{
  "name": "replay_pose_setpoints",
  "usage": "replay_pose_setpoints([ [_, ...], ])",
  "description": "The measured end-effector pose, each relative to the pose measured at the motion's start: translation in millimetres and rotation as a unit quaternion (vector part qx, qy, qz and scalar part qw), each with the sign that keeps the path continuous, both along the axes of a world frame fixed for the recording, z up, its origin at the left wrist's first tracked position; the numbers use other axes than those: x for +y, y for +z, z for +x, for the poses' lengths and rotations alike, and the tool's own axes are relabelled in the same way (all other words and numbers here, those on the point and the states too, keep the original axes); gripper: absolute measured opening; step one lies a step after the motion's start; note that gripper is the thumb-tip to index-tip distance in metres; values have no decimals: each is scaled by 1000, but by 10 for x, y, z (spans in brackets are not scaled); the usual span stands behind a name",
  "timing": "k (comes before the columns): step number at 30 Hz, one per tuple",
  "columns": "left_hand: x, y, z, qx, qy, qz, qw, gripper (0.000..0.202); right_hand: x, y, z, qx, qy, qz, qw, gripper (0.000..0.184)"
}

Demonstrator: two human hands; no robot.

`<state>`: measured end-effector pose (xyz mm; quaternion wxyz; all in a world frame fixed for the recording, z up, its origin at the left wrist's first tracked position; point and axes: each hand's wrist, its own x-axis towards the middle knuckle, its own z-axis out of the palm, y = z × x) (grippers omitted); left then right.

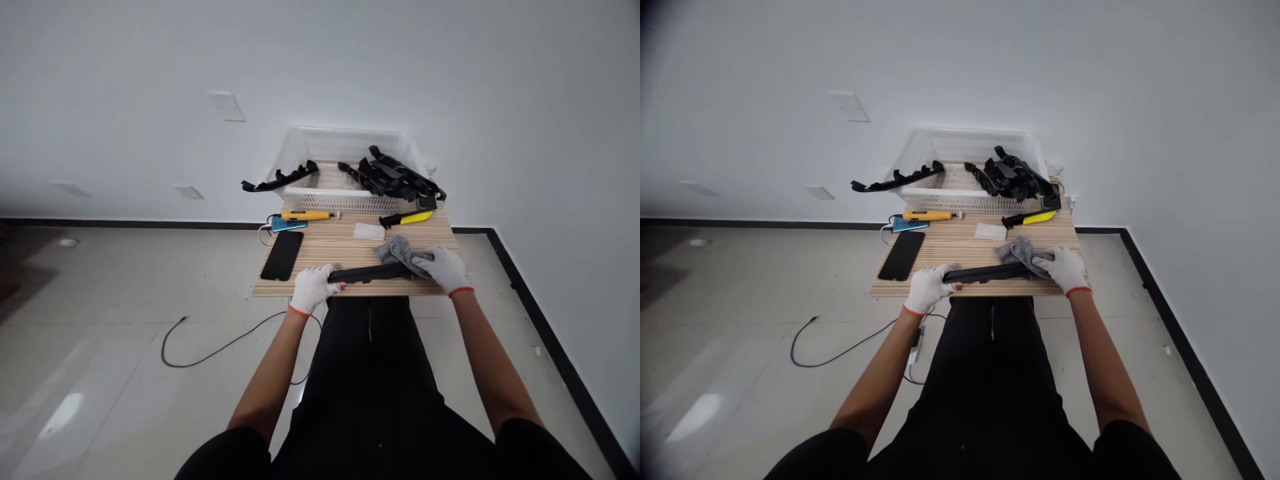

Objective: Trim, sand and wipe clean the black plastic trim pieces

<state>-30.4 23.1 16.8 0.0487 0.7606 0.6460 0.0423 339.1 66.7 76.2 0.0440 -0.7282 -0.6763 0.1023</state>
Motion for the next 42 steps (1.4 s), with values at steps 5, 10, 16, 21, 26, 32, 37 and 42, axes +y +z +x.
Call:
replay_pose_setpoints([
  [5, -11, -26, 27, 15, -2, 3, 1000, 45, -81, -119, -744, 28, 86, 31, 995, 50],
  [10, -19, 6, 21, 26, 9, 4, 1000, 48, -265, -278, -1505, 73, 227, 84, 968, 51],
  [16, -15, -17, -8, 7, 7, 6, 1000, 45, -137, -285, -930, 55, 284, 86, 953, 48],
  [21, 8, -91, 0, -21, 3, 13, 1000, 45, 3, -186, -220, -50, 224, 58, 971, 52],
  [26, 30, -102, 1, -37, 3, 8, 999, 49, -49, -226, -216, -73, 213, 76, 971, 52],
  [32, -20, 5, 68, -9, -26, 26, 999, 55, -196, -354, -459, -62, 163, 138, 975, 56],
  [37, -61, 133, 187, 3, -60, 64, 996, 54, -291, -350, -506, -49, 193, 80, 977, 49],
  [42, -16, 110, 175, 5, -94, 61, 994, 46, -272, -229, -353, -44, 229, 52, 971, 45],
])
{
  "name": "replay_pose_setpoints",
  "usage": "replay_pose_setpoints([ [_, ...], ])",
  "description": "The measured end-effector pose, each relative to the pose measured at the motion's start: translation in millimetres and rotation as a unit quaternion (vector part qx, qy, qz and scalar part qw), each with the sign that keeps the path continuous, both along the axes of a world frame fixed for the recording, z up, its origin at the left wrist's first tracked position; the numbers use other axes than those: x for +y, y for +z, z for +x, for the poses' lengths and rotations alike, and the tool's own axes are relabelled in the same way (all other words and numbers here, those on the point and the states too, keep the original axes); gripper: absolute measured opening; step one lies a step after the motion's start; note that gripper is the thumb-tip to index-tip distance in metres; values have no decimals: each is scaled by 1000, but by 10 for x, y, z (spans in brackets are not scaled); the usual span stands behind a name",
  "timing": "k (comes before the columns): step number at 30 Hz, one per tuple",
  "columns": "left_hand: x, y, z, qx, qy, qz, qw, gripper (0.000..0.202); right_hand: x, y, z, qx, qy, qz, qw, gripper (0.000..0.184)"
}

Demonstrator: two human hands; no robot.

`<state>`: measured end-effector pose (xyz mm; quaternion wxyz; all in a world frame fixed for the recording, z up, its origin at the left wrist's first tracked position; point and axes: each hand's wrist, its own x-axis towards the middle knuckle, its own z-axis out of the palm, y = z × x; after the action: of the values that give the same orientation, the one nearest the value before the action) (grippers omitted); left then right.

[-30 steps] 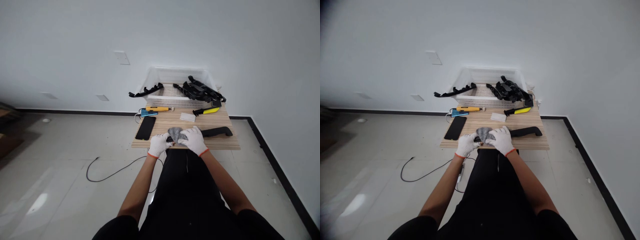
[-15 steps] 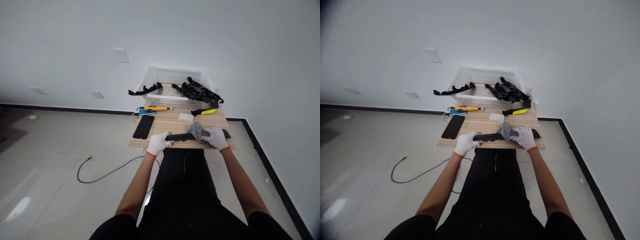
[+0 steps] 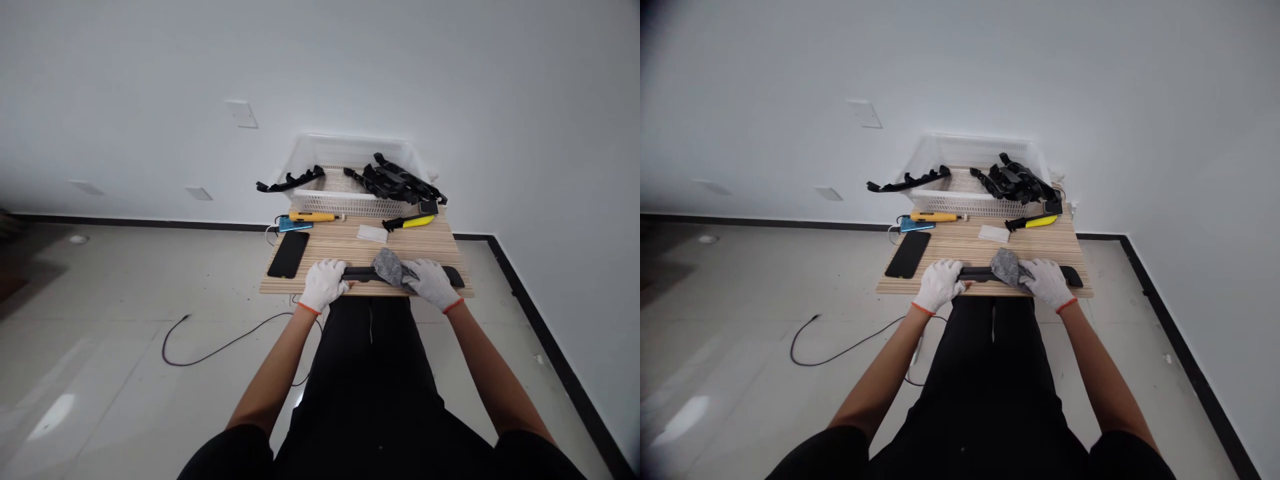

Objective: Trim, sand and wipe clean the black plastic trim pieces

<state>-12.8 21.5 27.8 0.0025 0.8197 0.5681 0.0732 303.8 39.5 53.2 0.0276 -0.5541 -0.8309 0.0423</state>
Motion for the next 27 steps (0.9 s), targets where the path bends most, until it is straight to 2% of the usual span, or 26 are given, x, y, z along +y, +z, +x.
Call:
replay_pose_setpoints([
  [3, 16, -28, -36, 5, -8, 9, 1000, 43, 75, 137, 240, 14, -15, -36, 999, 44],
  [6, 9, -47, -73, 0, 7, 22, 1000, 39, 128, 235, 555, 27, -82, -56, 995, 37],
  [8, 0, -62, -75, -3, 12, 33, 999, 37, 135, 245, 712, 36, -117, -44, 991, 37],
  [10, -5, -84, -47, -9, 23, 46, 999, 34, 123, 218, 748, 52, -129, -28, 990, 37],
  [12, -5, -111, 5, -18, 44, 59, 997, 31, 98, 167, 628, 58, -120, -9, 991, 32],
  [15, 5, -147, 81, -32, 57, 67, 996, 28, 46, 74, 229, 47, -84, 47, 994, 32],
  [18, 22, -164, 97, -42, 38, 65, 996, 29, 7, -4, -157, 73, -46, 83, 993, 31],
  [20, 34, -159, 76, -47, 19, 59, 997, 31, 7, -25, -240, 80, -26, 86, 993, 31],
  [23, 46, -132, 33, -47, 10, 46, 998, 32, 46, -9, -5, 63, -14, 85, 994, 29],
  [27, 52, -91, 4, -44, 16, 33, 998, 32, 95, 26, 670, 73, -50, 74, 993, 28],
])
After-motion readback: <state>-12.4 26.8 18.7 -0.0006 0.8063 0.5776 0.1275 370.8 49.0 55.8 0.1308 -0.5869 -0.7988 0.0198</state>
